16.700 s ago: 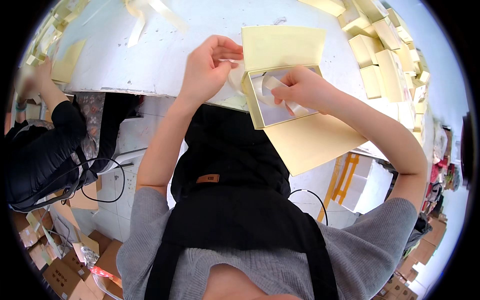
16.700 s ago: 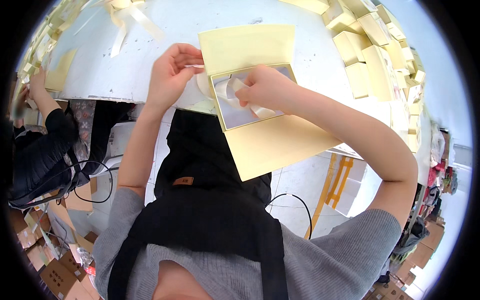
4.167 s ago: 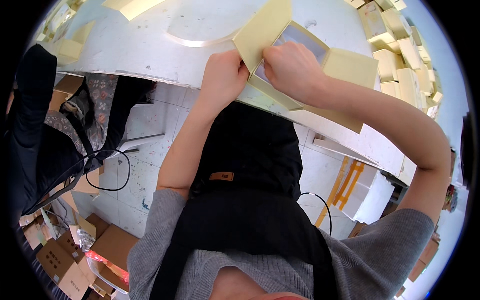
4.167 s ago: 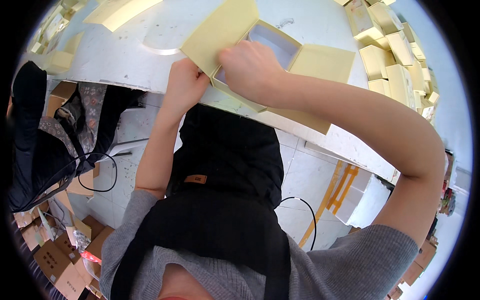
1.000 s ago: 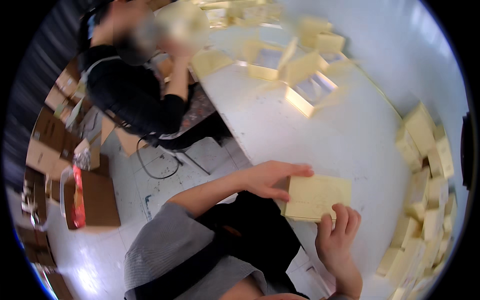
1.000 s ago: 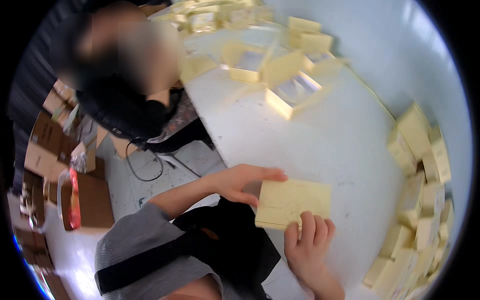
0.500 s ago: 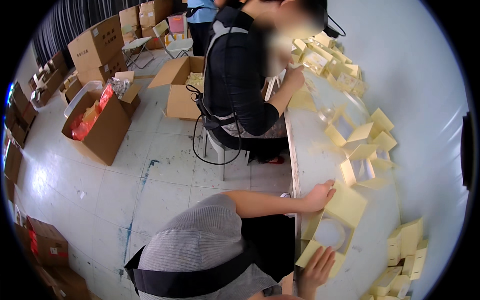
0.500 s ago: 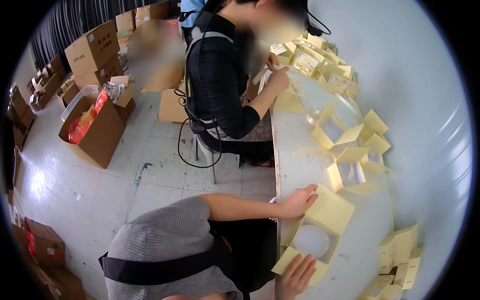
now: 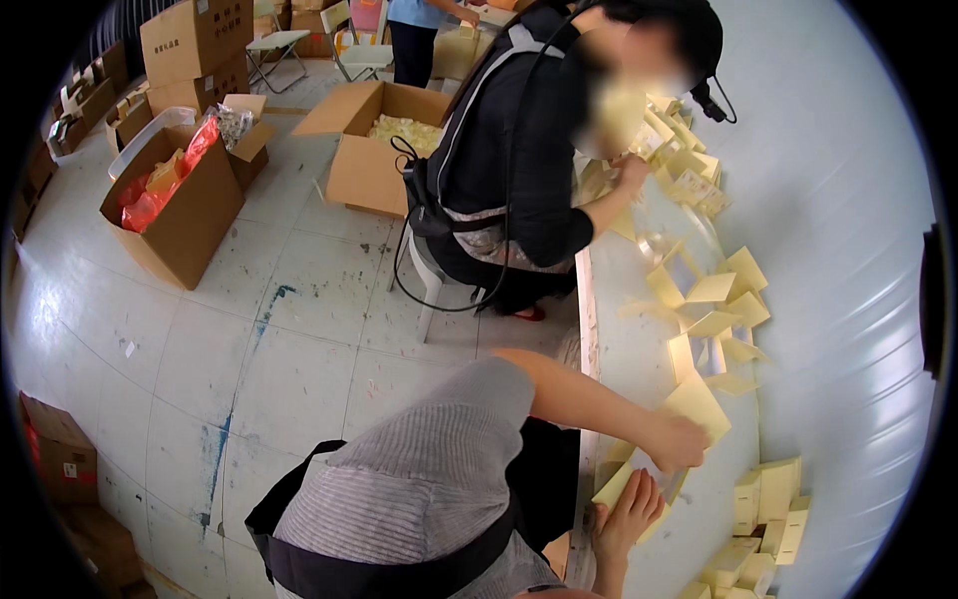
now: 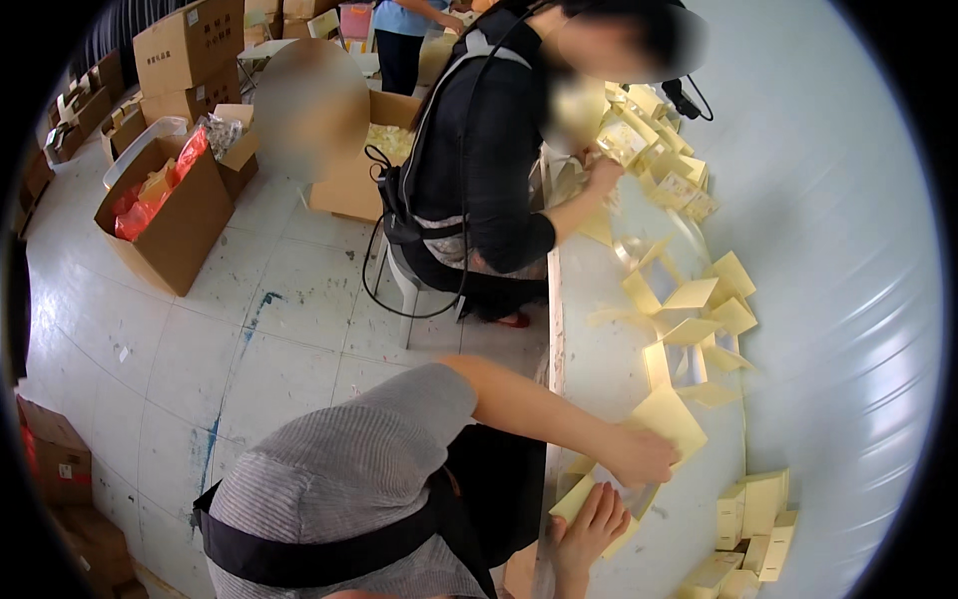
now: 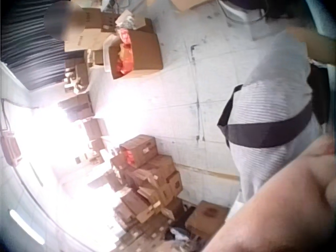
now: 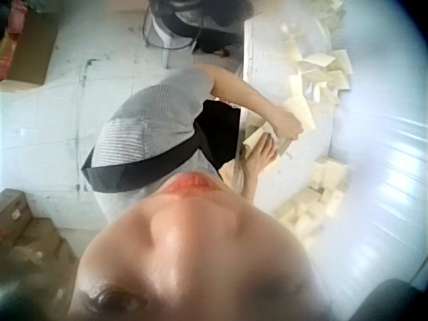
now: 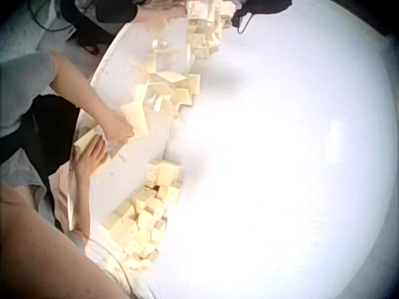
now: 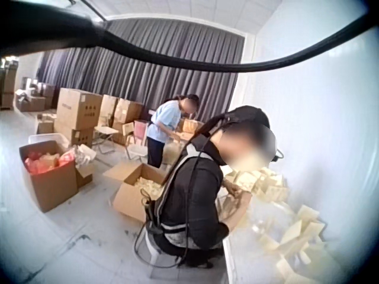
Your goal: The person assembles small yellow boxes by folding flaps and inserting white ribbons. They repeatedly open and close the boxes, adjust the ribbon placement, and place finished units on the table. Another person works nearby on similar boxes.
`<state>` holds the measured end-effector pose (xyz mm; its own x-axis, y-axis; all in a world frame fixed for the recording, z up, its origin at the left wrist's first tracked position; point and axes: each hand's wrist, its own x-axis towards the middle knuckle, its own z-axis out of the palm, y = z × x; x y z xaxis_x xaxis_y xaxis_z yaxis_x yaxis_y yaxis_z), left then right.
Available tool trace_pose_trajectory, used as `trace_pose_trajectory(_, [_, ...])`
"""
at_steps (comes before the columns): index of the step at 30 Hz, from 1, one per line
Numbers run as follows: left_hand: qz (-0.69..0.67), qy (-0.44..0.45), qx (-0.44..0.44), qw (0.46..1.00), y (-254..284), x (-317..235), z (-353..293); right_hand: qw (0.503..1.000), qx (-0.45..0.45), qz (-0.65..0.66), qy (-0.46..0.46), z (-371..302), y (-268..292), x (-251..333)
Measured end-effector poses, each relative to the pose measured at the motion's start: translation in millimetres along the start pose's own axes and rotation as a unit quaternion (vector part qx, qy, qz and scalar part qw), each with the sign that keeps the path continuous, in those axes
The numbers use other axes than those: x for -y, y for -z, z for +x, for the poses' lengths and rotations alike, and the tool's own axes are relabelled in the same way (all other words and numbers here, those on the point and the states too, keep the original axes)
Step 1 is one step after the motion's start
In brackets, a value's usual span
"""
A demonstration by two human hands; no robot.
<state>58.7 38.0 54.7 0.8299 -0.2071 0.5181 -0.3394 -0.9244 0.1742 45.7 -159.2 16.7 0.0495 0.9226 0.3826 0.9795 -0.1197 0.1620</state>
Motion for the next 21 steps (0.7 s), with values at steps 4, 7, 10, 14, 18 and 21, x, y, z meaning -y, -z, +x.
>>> trace_pose_trajectory(4, [0.021,-0.012,0.236,0.971,-59.5,11.7,15.7,0.999,0.007,0.038,0.007,3.1,7.0,2.6])
trace_pose_trajectory(7, [0.008,-0.044,0.271,0.961,-66.5,8.4,15.6,0.994,0.001,0.109,-0.016,-1.9,12.9,-1.3])
trace_pose_trajectory(10, [-0.054,-0.048,0.334,0.940,-65.2,5.9,13.5,0.946,-0.041,0.279,-0.160,5.4,29.3,-16.5])
trace_pose_trajectory(14, [0.038,-0.096,0.220,0.970,-61.9,7.8,15.3,0.942,-0.083,0.240,-0.220,23.7,39.4,-73.3])
trace_pose_trajectory(18, [0.138,-0.042,-0.037,0.989,-22.2,-4.5,-3.2,0.981,0.080,0.069,-0.163,43.1,23.4,-119.7])
trace_pose_trajectory(21, [0.197,-0.029,-0.028,0.980,-17.1,-6.9,-30.2,0.943,0.248,0.084,-0.207,60.1,7.0,-120.6])
